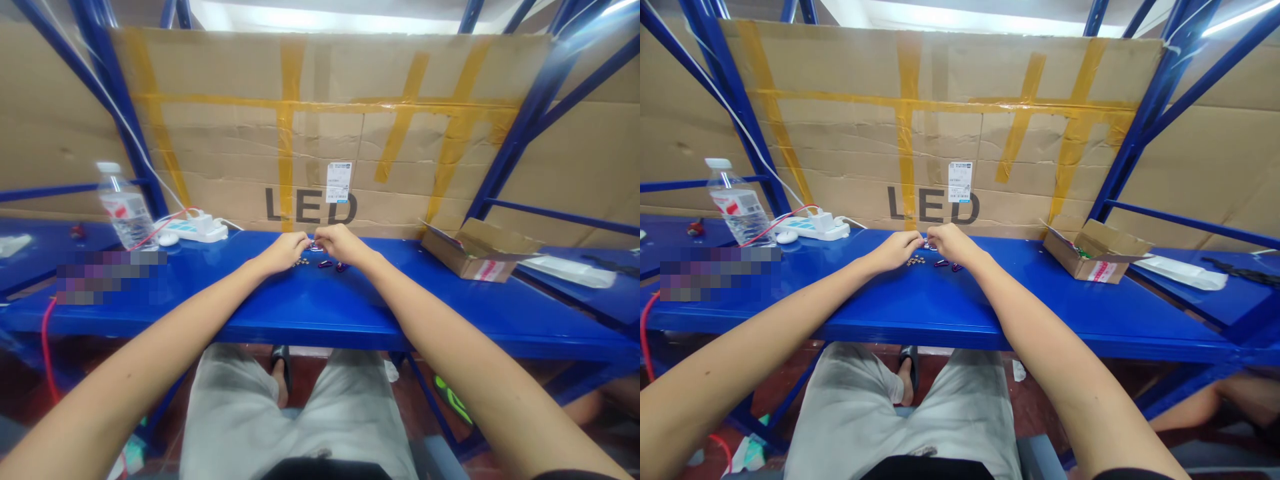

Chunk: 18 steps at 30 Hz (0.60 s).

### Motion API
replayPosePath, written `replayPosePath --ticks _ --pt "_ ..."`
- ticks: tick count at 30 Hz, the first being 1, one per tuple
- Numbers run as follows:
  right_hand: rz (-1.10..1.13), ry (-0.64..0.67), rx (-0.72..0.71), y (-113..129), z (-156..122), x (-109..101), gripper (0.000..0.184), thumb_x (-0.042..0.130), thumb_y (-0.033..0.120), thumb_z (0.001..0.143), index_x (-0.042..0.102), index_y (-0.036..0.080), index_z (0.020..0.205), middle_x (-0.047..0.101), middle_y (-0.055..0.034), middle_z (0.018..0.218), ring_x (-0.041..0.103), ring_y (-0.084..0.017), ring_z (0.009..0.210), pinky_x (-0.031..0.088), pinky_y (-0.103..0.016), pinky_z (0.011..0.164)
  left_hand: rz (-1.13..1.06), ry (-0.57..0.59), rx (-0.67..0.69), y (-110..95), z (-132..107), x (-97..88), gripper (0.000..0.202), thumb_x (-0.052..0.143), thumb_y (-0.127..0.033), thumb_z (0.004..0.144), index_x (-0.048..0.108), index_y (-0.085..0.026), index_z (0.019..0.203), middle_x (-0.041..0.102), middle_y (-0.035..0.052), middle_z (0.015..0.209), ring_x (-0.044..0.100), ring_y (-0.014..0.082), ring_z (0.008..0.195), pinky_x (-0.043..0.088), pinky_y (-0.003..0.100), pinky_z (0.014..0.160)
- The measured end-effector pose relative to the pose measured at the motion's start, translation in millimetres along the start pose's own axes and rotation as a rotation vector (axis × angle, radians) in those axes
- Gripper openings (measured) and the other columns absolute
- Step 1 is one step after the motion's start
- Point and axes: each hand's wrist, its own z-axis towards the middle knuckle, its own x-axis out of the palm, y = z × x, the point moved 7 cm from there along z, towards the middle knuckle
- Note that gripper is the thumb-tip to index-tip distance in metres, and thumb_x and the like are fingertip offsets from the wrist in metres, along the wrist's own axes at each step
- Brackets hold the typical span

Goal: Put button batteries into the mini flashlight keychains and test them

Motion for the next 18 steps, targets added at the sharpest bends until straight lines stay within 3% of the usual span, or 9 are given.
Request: replayPosePath --ticks 5,11,18 --pt "0.058 0.046 0.045 0 -1 3 0.019 0.051 0.008 0.08 0.057 0.017 0.064 0.06 0.0004 0.062 0.053 -0.013 0.063 0.037 -0.024 0.065 0.099 -0.005 0.078 -11 -6 0.2 0.025 0.045 -0.034 0.101 0.061 -0.018 0.092 0.07 0.0091 0.087 0.065 0.0236 0.082 0.046 0.034 0.074" --pt "0.526 0.168 0.408 -14 -9 14 0.018 0.056 0.017 0.081 0.05 0.02 0.064 0.052 0.0037 0.05 0.042 -0.01 0.041 0.029 -0.023 0.044 0.27 -0.008 0.202 -24 -12 0.6 0.011 0.046 -0.023 0.099 0.055 -0.018 0.099 0.068 0.0114 0.095 0.064 0.0246 0.087 0.047 0.033 0.075" --pt "0.886 0.228 0.616 -18 -15 22 0.013 0.056 0.009 0.061 0.049 0.019 0.064 0.043 0.0049 0.045 0.027 -0.007 0.037 0.015 -0.021 0.038 0.431 -0.046 0.324 -38 -13 2.6 0.014 0.041 -0.019 0.1 0.053 -0.017 0.096 0.065 0.013 0.094 0.061 0.026 0.091 0.046 0.037 0.083"
